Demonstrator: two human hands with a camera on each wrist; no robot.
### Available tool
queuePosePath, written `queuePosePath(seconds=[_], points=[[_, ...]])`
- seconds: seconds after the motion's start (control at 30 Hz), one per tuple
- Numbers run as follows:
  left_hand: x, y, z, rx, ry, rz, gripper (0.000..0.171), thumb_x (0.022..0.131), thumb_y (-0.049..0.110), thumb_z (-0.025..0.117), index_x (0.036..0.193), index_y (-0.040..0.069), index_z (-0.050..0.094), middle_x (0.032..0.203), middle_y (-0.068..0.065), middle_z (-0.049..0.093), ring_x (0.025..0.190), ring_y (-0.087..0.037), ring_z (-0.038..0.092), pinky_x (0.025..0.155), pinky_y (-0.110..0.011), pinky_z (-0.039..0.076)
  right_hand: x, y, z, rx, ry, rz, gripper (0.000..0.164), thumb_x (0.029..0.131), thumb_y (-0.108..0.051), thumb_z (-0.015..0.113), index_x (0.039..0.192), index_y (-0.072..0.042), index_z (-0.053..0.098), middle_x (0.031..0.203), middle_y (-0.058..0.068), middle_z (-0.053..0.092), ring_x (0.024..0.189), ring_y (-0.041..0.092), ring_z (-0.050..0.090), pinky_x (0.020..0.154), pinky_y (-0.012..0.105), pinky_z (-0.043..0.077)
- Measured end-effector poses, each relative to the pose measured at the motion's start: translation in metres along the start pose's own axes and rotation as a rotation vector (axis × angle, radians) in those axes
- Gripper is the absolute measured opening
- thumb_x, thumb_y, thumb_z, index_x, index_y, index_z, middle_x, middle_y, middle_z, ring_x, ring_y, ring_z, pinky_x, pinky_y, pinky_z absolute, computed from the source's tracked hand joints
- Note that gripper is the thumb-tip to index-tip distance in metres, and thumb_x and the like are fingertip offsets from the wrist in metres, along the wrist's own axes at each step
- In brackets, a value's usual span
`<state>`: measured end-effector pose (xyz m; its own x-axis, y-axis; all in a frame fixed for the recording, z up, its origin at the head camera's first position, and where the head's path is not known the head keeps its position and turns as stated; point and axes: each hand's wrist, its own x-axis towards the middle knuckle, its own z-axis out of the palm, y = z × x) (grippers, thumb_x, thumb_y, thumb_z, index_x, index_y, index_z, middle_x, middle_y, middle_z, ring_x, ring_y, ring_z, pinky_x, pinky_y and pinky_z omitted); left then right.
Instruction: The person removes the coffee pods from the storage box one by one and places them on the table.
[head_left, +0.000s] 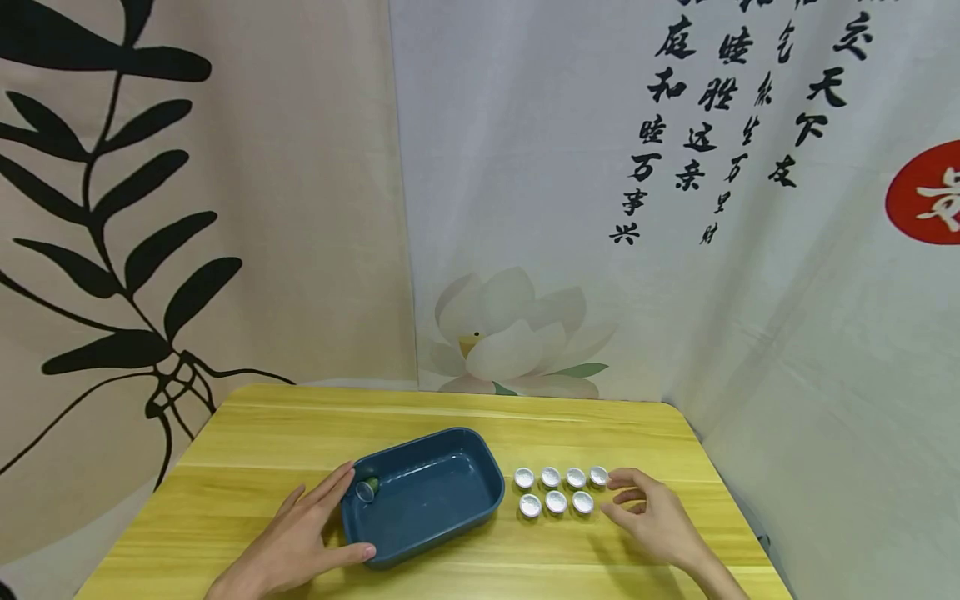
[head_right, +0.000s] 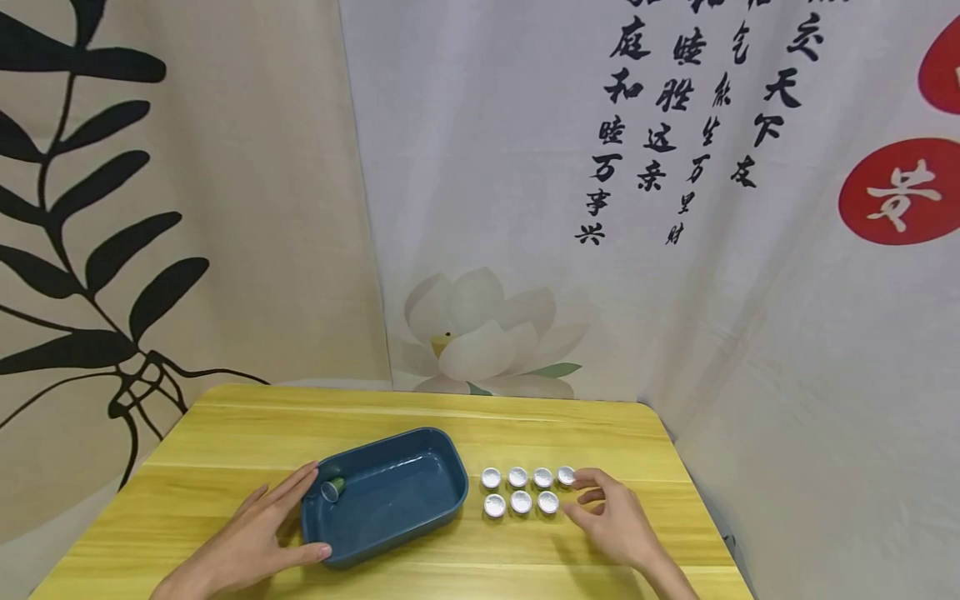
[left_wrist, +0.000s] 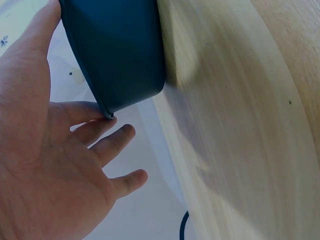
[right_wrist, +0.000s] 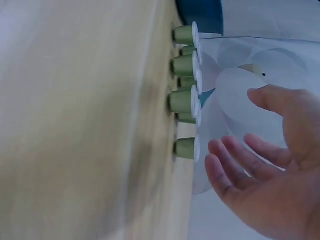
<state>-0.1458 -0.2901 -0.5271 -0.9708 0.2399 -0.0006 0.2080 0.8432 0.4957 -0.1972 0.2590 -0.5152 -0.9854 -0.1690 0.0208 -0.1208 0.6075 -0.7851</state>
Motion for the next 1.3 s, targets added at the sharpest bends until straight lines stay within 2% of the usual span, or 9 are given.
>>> queuePosePath(seconds=[0.23,0.47,0.63,0.7,0.8,0.93,1.1,1.3], points=[[0.001,-0.001,0.0,-0.003,-0.015,-0.007,0.126,0.087,0.08,0.082,0.176,0.003,0.036,0.186,-0.02,0.033,0.155,-0.052,0.056,0.128,-0.091,0.022,0.008,-0.014,-0.001,0.02,-0.006,-0.131,0.047,0.105,-0.026,0.083,0.147,-0.009,0.068,0.142,0.015,0.075,0.122,0.029,0.077,0.094,0.025,0.066],[0.0,0.0,0.0,-0.019,-0.028,-0.013,0.125,0.088,0.078,0.083,0.177,0.003,0.034,0.186,-0.021,0.031,0.154,-0.054,0.057,0.128,-0.091,0.021,0.018,-0.027,0.006,0.006,-0.053,-0.223,0.049,0.107,-0.029,0.081,0.151,-0.014,0.067,0.146,0.007,0.074,0.124,0.02,0.074,0.101,0.029,0.066],[0.0,0.001,0.0,-0.019,-0.025,-0.014,0.126,0.088,0.078,0.083,0.177,0.003,0.034,0.186,-0.02,0.032,0.155,-0.054,0.056,0.128,-0.091,0.021,0.026,-0.039,0.015,-0.016,-0.082,-0.273,0.052,0.107,-0.029,0.081,0.154,-0.016,0.065,0.15,0.006,0.072,0.127,0.018,0.072,0.106,0.04,0.066],[0.001,0.001,-0.001,-0.017,-0.028,-0.017,0.126,0.088,0.078,0.083,0.177,0.003,0.034,0.186,-0.02,0.032,0.155,-0.054,0.056,0.129,-0.091,0.021,0.029,-0.045,0.019,-0.022,-0.092,-0.306,0.052,0.107,-0.027,0.081,0.155,-0.015,0.064,0.151,0.007,0.071,0.129,0.019,0.071,0.106,0.043,0.066],[0.001,0.001,-0.002,-0.022,-0.034,-0.022,0.127,0.088,0.078,0.083,0.177,0.003,0.033,0.186,-0.02,0.031,0.156,-0.054,0.055,0.129,-0.09,0.02,0.035,-0.053,0.024,-0.037,-0.105,-0.368,0.051,0.109,-0.024,0.079,0.156,-0.013,0.063,0.153,0.009,0.071,0.131,0.02,0.071,0.106,0.041,0.066],[0.002,0.001,-0.003,-0.026,-0.039,-0.024,0.127,0.088,0.078,0.083,0.178,0.003,0.033,0.186,-0.021,0.031,0.156,-0.054,0.055,0.129,-0.091,0.019,0.044,-0.063,0.033,-0.054,-0.127,-0.43,0.052,0.11,-0.025,0.077,0.158,-0.011,0.062,0.154,0.011,0.07,0.133,0.028,0.071,0.107,0.042,0.065],[0.002,0.0,-0.002,-0.027,-0.041,-0.026,0.127,0.088,0.078,0.083,0.178,0.004,0.033,0.187,-0.02,0.03,0.156,-0.054,0.055,0.129,-0.091,0.019,0.054,-0.076,0.045,-0.069,-0.151,-0.465,0.055,0.108,-0.026,0.079,0.159,-0.013,0.061,0.155,0.009,0.071,0.133,0.03,0.071,0.108,0.047,0.065],[0.002,0.0,-0.001,-0.023,-0.032,-0.017,0.126,0.089,0.077,0.083,0.177,0.003,0.033,0.186,-0.021,0.031,0.156,-0.054,0.055,0.129,-0.091,0.02,0.063,-0.087,0.057,-0.071,-0.187,-0.47,0.056,0.107,-0.026,0.08,0.159,-0.016,0.061,0.156,0.004,0.07,0.135,0.03,0.071,0.11,0.047,0.064]])
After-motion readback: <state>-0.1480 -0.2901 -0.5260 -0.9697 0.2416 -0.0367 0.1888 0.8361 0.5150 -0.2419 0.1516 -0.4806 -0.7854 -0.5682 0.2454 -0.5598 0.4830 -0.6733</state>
